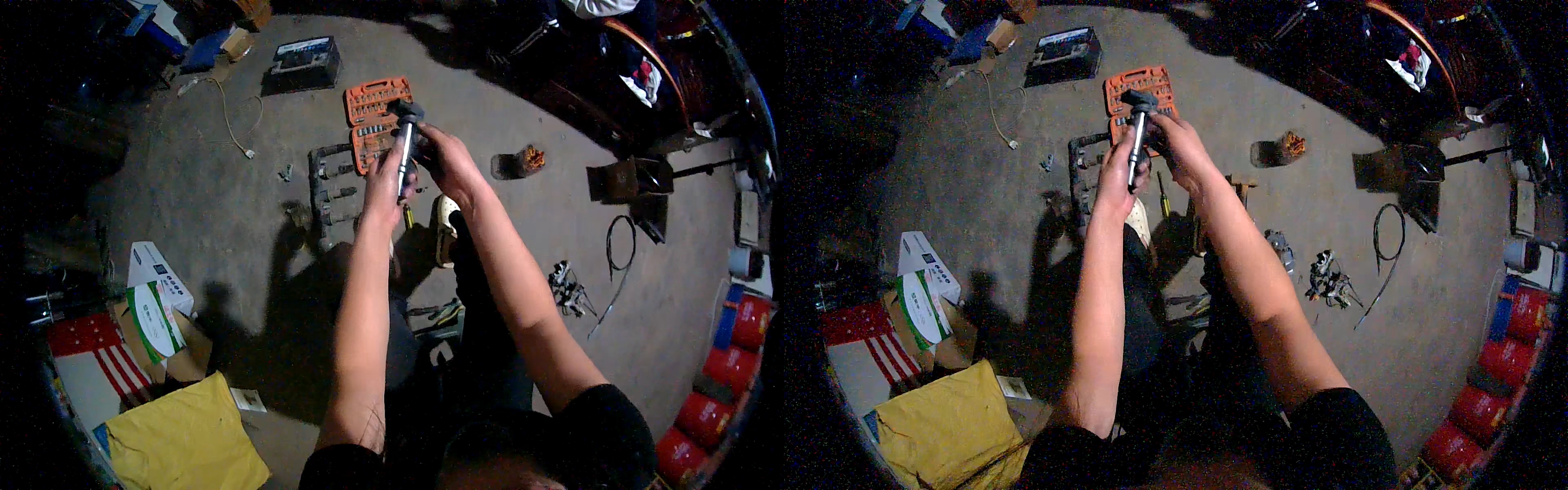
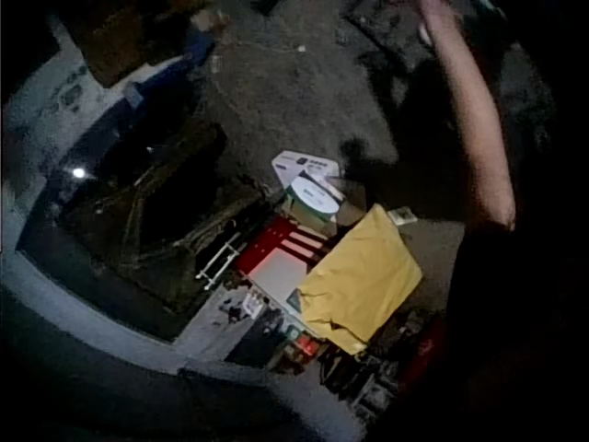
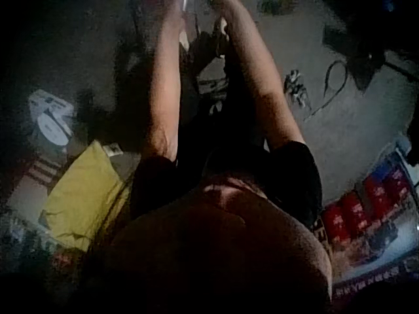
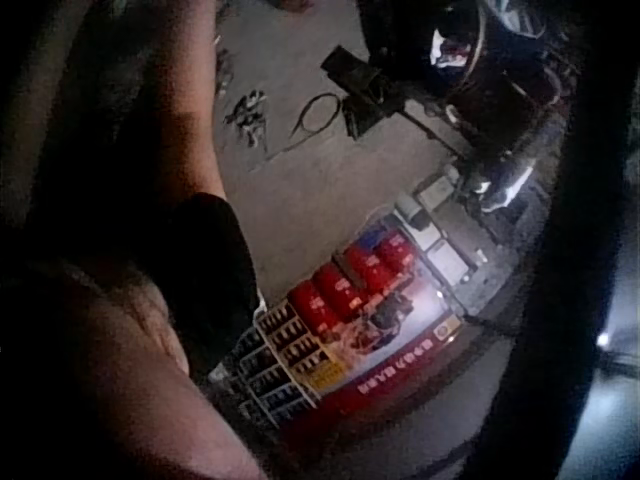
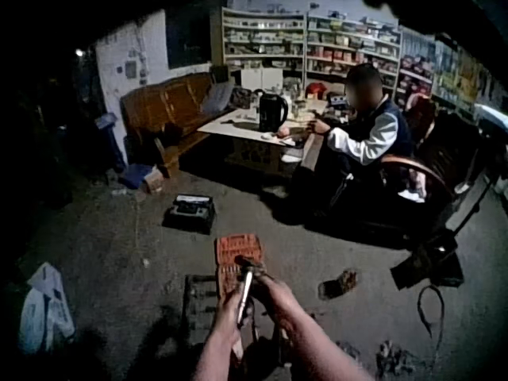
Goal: The person sits on a low stool and assembles a mechanical component using a screwdriver and hammer. They insert a cylindrical metal part into a housing, tighten screws, and tap the assembly with a hammer to secure it.
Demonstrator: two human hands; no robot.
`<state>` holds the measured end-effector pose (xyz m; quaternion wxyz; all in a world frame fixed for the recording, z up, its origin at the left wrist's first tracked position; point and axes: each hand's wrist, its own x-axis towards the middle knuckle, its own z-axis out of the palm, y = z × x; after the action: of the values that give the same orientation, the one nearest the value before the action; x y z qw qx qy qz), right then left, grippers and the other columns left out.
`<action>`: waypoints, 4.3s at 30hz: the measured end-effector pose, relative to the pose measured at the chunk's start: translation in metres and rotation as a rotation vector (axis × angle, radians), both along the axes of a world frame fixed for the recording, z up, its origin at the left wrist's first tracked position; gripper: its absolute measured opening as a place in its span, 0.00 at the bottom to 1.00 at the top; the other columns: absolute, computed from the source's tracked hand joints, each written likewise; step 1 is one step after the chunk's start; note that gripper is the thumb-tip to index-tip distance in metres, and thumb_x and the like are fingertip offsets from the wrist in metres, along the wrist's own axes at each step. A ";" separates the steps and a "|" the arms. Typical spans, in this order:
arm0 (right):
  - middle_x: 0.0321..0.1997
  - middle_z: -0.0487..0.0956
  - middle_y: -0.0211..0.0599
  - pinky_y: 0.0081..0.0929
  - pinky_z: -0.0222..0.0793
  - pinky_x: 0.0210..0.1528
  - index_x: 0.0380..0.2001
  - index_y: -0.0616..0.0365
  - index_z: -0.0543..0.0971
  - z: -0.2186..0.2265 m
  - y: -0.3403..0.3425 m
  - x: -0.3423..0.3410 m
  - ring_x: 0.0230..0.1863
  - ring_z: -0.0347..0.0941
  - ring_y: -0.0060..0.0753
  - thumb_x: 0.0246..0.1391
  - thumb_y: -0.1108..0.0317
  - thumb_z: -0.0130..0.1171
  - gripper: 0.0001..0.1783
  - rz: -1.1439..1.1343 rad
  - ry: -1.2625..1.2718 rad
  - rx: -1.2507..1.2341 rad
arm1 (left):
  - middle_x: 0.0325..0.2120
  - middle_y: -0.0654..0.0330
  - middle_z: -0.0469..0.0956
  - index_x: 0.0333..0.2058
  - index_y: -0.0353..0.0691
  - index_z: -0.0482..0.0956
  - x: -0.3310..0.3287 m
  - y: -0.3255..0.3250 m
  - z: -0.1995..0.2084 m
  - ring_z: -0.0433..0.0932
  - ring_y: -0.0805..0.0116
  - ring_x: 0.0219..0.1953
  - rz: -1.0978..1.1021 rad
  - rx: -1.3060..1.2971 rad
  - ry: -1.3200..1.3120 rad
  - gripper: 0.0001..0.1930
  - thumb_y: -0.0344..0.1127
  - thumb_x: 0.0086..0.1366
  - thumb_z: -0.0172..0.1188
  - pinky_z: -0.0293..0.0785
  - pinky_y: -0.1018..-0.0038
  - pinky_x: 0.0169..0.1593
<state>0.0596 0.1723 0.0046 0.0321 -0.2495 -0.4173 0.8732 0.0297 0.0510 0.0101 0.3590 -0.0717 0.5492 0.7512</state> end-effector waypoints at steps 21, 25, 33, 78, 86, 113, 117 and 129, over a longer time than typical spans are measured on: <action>0.35 0.81 0.39 0.28 0.71 0.41 0.38 0.68 0.76 -0.224 0.102 0.025 0.36 0.76 0.28 0.57 0.59 0.52 0.19 0.476 -0.363 1.002 | 0.16 0.70 0.68 0.33 0.47 0.69 -0.045 -0.119 -0.148 0.62 0.80 0.12 0.009 -0.519 -0.124 0.11 0.45 0.60 0.59 0.55 0.81 0.15; 0.35 0.81 0.42 0.29 0.71 0.39 0.39 0.68 0.76 -0.336 0.082 0.062 0.34 0.77 0.30 0.56 0.63 0.52 0.17 0.616 -0.579 0.841 | 0.15 0.67 0.67 0.29 0.44 0.69 -0.029 -0.103 -0.247 0.61 0.77 0.12 -0.048 -0.517 -0.402 0.14 0.47 0.63 0.55 0.53 0.79 0.14; 0.36 0.78 0.52 0.40 0.69 0.40 0.38 0.63 0.76 -0.392 0.033 0.064 0.39 0.74 0.54 0.49 0.63 0.58 0.16 0.771 -0.365 1.011 | 0.16 0.67 0.69 0.33 0.44 0.72 -0.010 -0.087 -0.371 0.64 0.77 0.13 -0.232 -0.440 -0.587 0.13 0.48 0.65 0.53 0.58 0.78 0.16; 0.28 0.78 0.51 0.47 0.70 0.31 0.57 0.48 0.65 -0.325 0.013 0.046 0.31 0.75 0.55 0.51 0.68 0.51 0.27 1.003 -0.367 1.227 | 0.20 0.59 0.74 0.34 0.41 0.70 -0.003 -0.049 -0.443 0.76 0.65 0.20 -0.247 -0.086 -0.925 0.11 0.43 0.63 0.53 0.74 0.69 0.23; 0.25 0.78 0.48 0.46 0.70 0.28 0.43 0.53 0.74 -0.323 -0.002 0.024 0.29 0.75 0.53 0.56 0.61 0.48 0.14 1.080 -0.461 1.399 | 0.20 0.60 0.71 0.27 0.42 0.71 -0.001 -0.032 -0.440 0.70 0.66 0.19 -0.145 -0.190 -0.845 0.11 0.42 0.65 0.50 0.69 0.68 0.22; 0.27 0.79 0.47 0.45 0.73 0.31 0.31 0.56 0.77 -0.312 -0.030 0.007 0.30 0.77 0.52 0.51 0.66 0.49 0.10 1.012 -0.466 1.559 | 0.26 0.59 0.73 0.33 0.44 0.72 0.018 -0.021 -0.489 0.71 0.64 0.27 0.020 -0.131 -0.879 0.18 0.54 0.62 0.49 0.69 0.63 0.31; 0.28 0.80 0.46 0.43 0.74 0.33 0.29 0.58 0.79 -0.305 -0.038 0.002 0.32 0.78 0.49 0.49 0.67 0.51 0.09 1.187 -0.503 1.555 | 0.33 0.54 0.75 0.38 0.39 0.73 0.004 -0.015 -0.482 0.73 0.58 0.36 -0.260 -0.362 -0.829 0.25 0.57 0.64 0.43 0.68 0.61 0.40; 0.41 0.80 0.46 0.39 0.73 0.45 0.35 0.56 0.81 -0.309 -0.043 -0.022 0.45 0.77 0.47 0.49 0.56 0.54 0.17 0.904 -0.927 1.072 | 0.34 0.42 0.77 0.39 0.34 0.75 0.032 -0.051 -0.579 0.77 0.45 0.38 -0.574 -0.549 0.268 0.22 0.49 0.58 0.55 0.71 0.55 0.35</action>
<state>0.0381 0.1291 -0.3039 -0.3812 -0.3428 -0.8065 0.2945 0.0619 0.0000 -0.5694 0.4469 0.0896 0.7686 0.4489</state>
